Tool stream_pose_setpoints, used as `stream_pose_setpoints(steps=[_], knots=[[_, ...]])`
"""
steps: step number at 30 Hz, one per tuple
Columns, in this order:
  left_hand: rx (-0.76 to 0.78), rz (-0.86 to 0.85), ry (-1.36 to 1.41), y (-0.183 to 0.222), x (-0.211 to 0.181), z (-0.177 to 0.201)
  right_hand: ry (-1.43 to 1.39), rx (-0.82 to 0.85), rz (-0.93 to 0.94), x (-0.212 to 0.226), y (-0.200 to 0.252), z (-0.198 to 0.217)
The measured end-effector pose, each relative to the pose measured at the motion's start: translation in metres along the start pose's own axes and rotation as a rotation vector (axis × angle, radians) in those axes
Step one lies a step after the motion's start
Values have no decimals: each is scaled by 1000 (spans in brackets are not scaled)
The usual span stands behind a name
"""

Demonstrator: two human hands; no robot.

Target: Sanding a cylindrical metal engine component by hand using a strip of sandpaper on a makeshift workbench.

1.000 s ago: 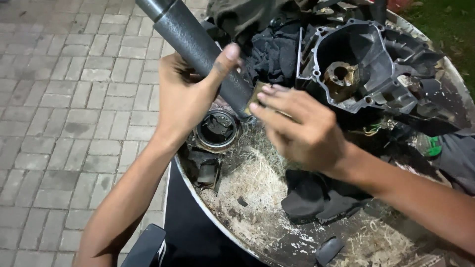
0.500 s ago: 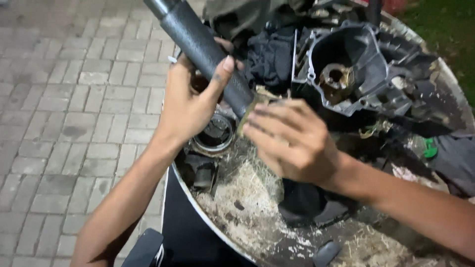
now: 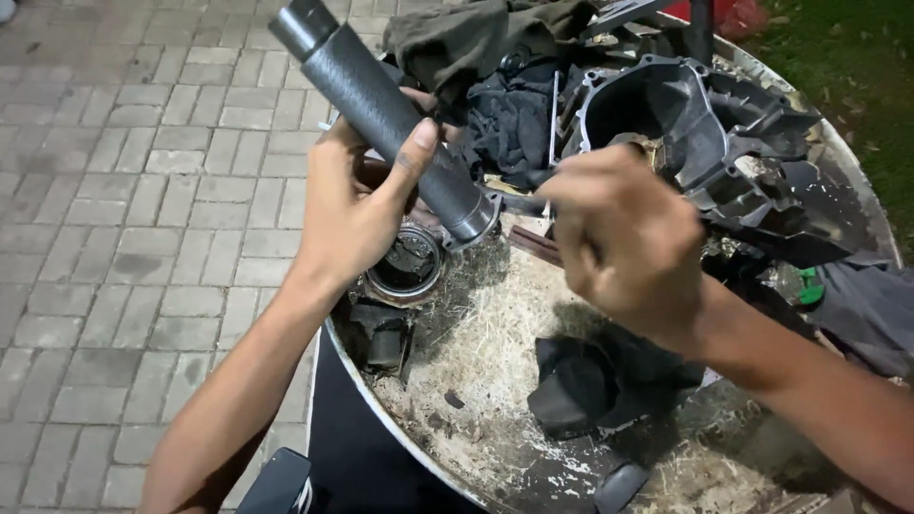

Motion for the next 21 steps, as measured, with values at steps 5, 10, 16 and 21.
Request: stream_pose_setpoints(steps=[5,10,16,21], knots=[[-11,58,178,3,-23,-3,231,99,74,11,-3,-7],[-113,83,619,3,-17,-10,151,134,-85,13,-18,8],[-236,393,912,12,-35,-25,-206,117,-246,-4,-21,22],[-263,615,1196,19,-39,-51,-263,25,-386,-24,-23,38]])
Point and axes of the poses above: each hand's wrist, its own y-axis away from the middle knuckle, its own z-axis out of the back of the hand, x = y × z, the point moved 6 cm from there along -y, towards the middle knuckle, and after that the axes turned 8 degrees about -z, right-handed, at the moved point
